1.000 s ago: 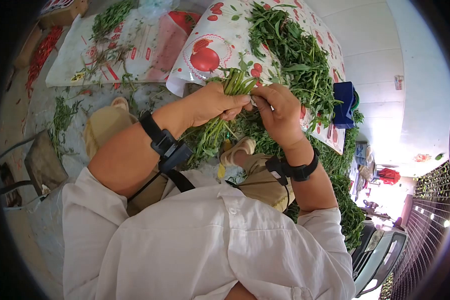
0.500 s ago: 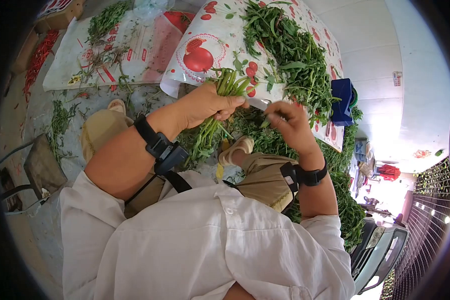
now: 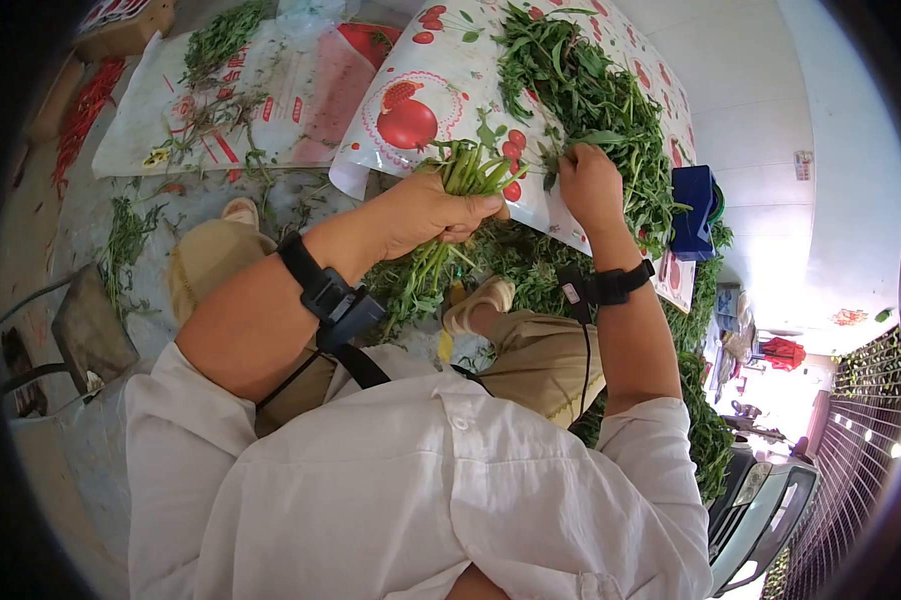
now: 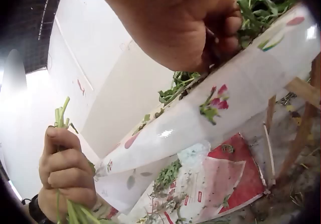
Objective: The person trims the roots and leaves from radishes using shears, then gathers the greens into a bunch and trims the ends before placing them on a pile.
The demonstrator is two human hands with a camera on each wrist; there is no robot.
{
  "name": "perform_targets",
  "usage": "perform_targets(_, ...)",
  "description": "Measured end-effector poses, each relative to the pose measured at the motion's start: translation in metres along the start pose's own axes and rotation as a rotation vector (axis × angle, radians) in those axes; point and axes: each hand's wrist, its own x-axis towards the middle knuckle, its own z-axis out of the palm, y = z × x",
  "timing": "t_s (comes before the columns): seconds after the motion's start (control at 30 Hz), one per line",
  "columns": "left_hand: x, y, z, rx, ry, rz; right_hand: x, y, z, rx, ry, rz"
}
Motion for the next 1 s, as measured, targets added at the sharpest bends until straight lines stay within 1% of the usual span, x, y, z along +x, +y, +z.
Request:
perform_targets(0.03, -0.001, 0.001, 0.0, -0.003, 0.001, 0.0, 0.001, 0.0, 0.001, -0.021, -0.018, 0.012)
perform_targets(0.13, 0.0, 0.001, -0.001, 0.029, 0.001, -0.007, 0.001, 0.002, 0.0, -0.012, 0.014, -0.008)
perform_targets(0.23, -0.001, 0.003, -0.001, 0.042, 0.014, -0.01, -0.005, -0.001, -0.011, 0.103, 0.178, 0.082)
perform_targets(0.33, -0.001, 0.001, 0.0, 0.011, 0.015, 0.018, -0.018, -0.004, -0.028, 0.467, 0.274, 0.16)
perform_targets(0.47, -0.002, -0.001, 0.001, -0.051, 0.003, 0.108, -0.034, -0.006, -0.05, 0.718, 0.442, 0.082)
perform_targets(0.57, -0.005, 0.003, 0.004, -0.113, -0.006, 0.148, -0.046, -0.014, -0.071, 0.818, 0.449, -0.012)
perform_targets(0.63, -0.006, 0.003, 0.004, -0.14, -0.006, 0.194, -0.053, -0.015, -0.081, 0.901, 0.272, -0.105)
perform_targets(0.7, -0.003, 0.0, 0.002, -0.122, 0.042, 0.27, -0.059, -0.017, -0.089, 0.979, 0.091, -0.199)
perform_targets(0.8, 0.0, 0.0, 0.001, -0.089, 0.071, 0.342, -0.066, -0.044, -0.094, 1.054, -0.228, -0.096)
perform_targets(0.83, 0.0, 0.0, 0.001, -0.077, 0.074, 0.358, -0.066, -0.056, -0.092, 1.108, -0.22, -0.021)
perform_targets(0.9, 0.001, -0.005, 0.001, -0.086, 0.061, 0.295, -0.066, -0.079, -0.085, 1.216, -0.202, 0.132)
perform_targets(0.93, 0.001, -0.007, 0.001, -0.09, 0.056, 0.264, -0.062, -0.082, -0.077, 1.223, -0.182, 0.125)
perform_targets(1.0, -0.001, -0.008, 0.005, -0.081, 0.051, 0.237, -0.056, -0.097, -0.075, 1.292, -0.133, 0.183)
